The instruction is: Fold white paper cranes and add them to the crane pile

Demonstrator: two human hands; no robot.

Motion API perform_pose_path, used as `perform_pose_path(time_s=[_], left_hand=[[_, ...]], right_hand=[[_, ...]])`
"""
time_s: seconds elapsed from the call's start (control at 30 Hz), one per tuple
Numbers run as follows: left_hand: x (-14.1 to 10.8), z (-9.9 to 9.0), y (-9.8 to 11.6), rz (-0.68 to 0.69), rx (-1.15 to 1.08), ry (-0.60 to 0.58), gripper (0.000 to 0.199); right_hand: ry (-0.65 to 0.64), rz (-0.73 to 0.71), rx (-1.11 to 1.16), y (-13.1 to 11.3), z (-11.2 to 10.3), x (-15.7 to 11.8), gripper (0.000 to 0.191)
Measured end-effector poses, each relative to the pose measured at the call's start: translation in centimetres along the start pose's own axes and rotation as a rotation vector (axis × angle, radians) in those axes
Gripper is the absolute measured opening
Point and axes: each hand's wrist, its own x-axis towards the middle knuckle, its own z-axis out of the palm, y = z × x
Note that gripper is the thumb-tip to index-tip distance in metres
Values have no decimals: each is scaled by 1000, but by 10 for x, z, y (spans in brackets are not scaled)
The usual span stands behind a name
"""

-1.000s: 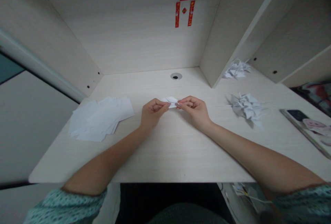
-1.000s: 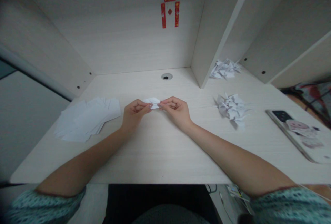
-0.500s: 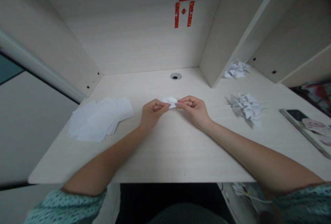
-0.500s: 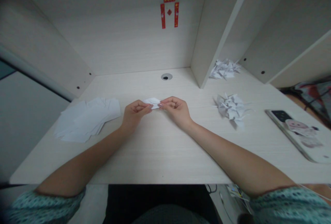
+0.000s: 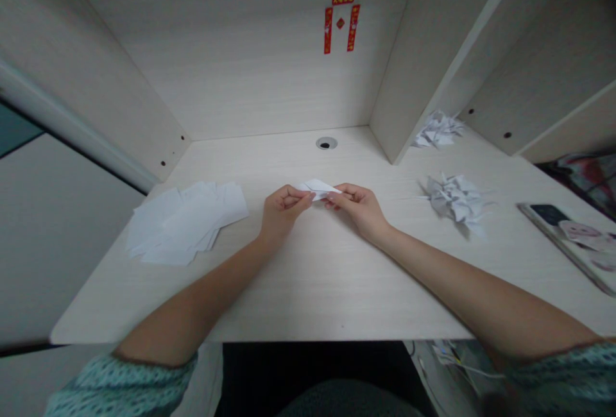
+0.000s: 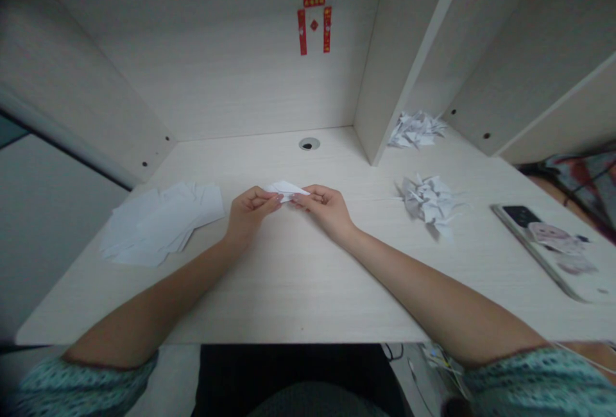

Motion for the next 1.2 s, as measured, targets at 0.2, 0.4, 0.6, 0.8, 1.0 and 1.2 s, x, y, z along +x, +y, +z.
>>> perform_pose_path(time_s=[0.2,0.4,0.6,0.8,1.0,1.2], left_hand=[[-8,3,2,42,50,-43,25],[-7,3,2,39,34,-48,25],[0,0,-1,-26,-45,-31,28],[6,0,-1,-104,-117,-19,29],[10,-3,-2,-117,-113,-1,29],[13,-6,-3,-103,-118,-5,29]], right_hand=[[-27,48,-31,-1,6,-6,30],[-28,36,-45,-2,5,-5,27],[-38,2,-44,0,0,-1,25],[-88,37,1,0,-1,0,24],[-169,-18,-63,0,-6,2,31],[-265,-3,-5,0,-10,4,37]])
